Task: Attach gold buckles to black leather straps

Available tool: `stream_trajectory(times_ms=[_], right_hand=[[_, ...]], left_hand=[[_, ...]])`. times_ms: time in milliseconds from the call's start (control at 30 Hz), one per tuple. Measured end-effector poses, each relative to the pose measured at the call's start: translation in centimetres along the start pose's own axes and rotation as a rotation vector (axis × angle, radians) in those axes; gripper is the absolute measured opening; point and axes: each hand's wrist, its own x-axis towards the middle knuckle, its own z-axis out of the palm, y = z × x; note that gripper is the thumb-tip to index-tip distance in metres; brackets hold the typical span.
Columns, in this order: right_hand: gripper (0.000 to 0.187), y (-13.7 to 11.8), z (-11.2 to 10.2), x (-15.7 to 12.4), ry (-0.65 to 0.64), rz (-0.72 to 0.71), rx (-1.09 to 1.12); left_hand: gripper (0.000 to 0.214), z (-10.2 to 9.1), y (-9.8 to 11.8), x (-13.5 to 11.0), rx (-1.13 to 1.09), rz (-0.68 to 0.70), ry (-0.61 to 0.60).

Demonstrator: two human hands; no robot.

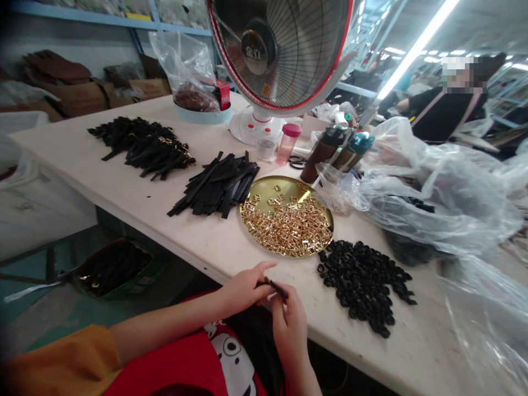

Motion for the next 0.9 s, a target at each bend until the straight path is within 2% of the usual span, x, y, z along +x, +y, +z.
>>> stream_trajectory(times_ms=[67,100,233,300,400,500,600,700,800,900], right_hand=[[0.019,0.4,-0.4,0.7,-0.062,-0.040,-0.046],[0.019,0.7,-0.9,1.2,-0.068,-0.051,-0.091],[0.024,2.4,-3.8,5.0,0.115,-0.029,-0.332],[0.027,3.3,-5.0,7.2,0.140,-0.039,-0.479],[0.023,4.4,-5.5,10.1,0.084,-0.067,-0.591],[0.016,4.8,-4.8,12.0,0.020,-0.066,-0.623],[0.013,4.6,-4.1,12.6,-0.020,-0.062,-0.635],[0.016,4.4,-4.2,12.0,-0.015,-0.065,-0.631],[0.023,4.9,-6.2,10.8,0.069,-0.037,-0.647],[0.027,5.9,-9.8,9.9,0.209,0.047,-0.682]], left_hand=[[0.031,-0.1,-0.4,0.2,0.029,0.073,-0.018],[0.026,-0.2,-0.6,0.4,0.009,0.061,-0.032],[0.026,-0.6,-1.6,1.6,-0.200,-0.156,-0.028],[0.028,-0.7,-1.9,2.1,-0.312,-0.209,-0.013],[0.029,-0.6,-2.1,2.3,-0.398,-0.233,0.002],[0.030,-0.6,-2.0,2.2,-0.405,-0.236,0.007],[0.033,-0.8,-1.8,1.9,-0.408,-0.223,0.012],[0.035,-1.1,-1.9,1.7,-0.406,-0.217,0.023],[0.036,-1.4,-2.3,1.7,-0.409,-0.211,0.025],[0.038,-1.3,-2.7,1.9,-0.417,-0.189,0.028]])
